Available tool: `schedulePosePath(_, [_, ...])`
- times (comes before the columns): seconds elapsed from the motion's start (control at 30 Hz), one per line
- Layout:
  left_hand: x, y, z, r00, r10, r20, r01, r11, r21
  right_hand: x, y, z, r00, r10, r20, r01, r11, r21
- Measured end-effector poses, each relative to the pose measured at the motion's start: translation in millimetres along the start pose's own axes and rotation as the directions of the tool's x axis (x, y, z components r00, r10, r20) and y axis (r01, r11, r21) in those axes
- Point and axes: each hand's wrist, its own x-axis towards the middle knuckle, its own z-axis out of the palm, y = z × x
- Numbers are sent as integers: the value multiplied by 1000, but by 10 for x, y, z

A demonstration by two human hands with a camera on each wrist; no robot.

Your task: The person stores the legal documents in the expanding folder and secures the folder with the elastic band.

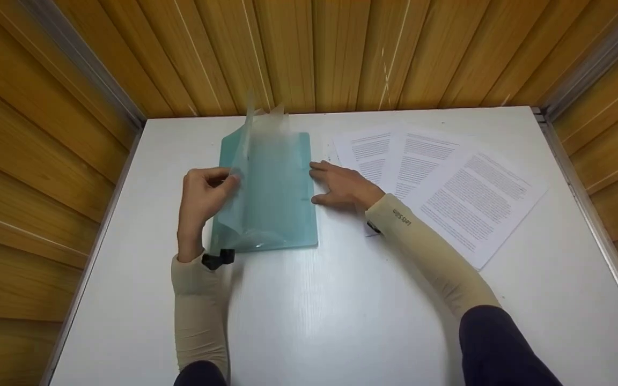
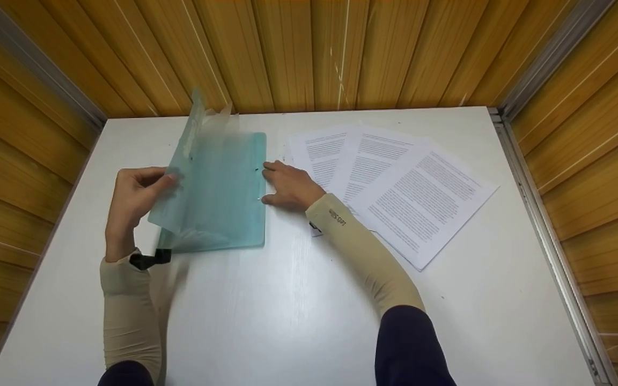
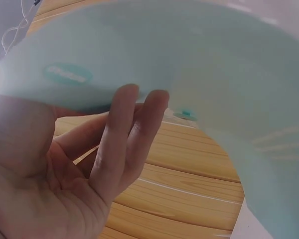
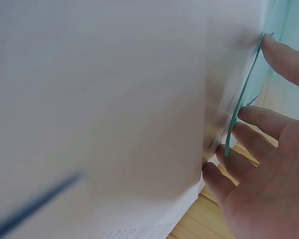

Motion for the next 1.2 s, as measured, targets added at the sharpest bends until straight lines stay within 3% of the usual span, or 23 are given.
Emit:
schedulePosePath(0.67, [-15,-43,66,998,21,58,-21,1000,0,-101,-13,25,1000,25,-7,-24,998,52])
schedulePosePath(1.2, [-1,-29,50,998,9,65,-10,1000,19,-191,-3,-96,998,-15,-54,17,999,40])
